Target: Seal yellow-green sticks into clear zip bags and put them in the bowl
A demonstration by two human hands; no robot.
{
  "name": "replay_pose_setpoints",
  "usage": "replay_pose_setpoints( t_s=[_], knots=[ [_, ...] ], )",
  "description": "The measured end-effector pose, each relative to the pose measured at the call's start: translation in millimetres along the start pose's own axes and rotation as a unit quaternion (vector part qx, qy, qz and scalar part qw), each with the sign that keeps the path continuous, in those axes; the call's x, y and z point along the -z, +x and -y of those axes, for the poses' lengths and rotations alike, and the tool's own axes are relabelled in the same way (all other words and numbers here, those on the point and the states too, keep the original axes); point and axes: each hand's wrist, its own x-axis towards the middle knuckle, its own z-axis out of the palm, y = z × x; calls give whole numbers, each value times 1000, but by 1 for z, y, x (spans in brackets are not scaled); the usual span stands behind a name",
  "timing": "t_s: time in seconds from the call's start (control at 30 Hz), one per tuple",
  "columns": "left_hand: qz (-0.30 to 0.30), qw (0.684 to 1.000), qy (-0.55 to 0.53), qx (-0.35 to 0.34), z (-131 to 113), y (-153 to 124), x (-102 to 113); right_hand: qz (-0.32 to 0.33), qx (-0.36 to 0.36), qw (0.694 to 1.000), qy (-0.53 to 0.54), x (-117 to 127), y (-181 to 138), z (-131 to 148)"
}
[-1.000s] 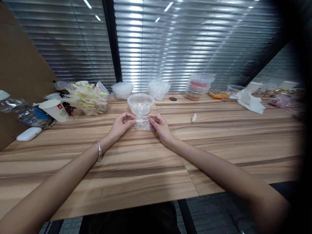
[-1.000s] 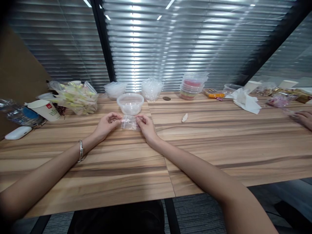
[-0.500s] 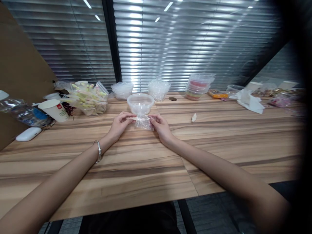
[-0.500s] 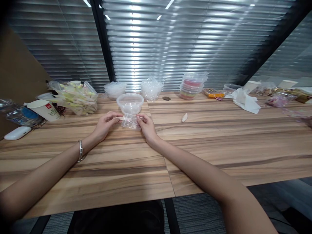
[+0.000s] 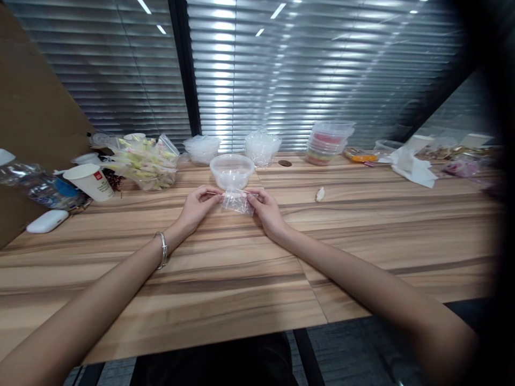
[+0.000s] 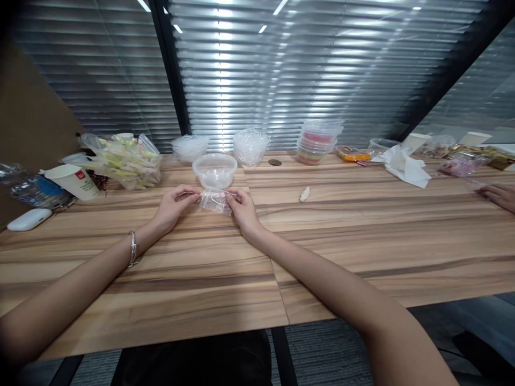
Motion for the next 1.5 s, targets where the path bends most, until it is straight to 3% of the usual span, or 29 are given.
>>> replay_pose_setpoints(
  t_s=[0.23, 1.5],
  knots=[
    [30, 999, -12, 13, -2, -1, 0, -6, 1, 1000, -2, 1, 1, -1],
    [68, 997, -36, 30, 0, -1, 1, -5, -18, 1000, -2, 1, 1, 0]
  ],
)
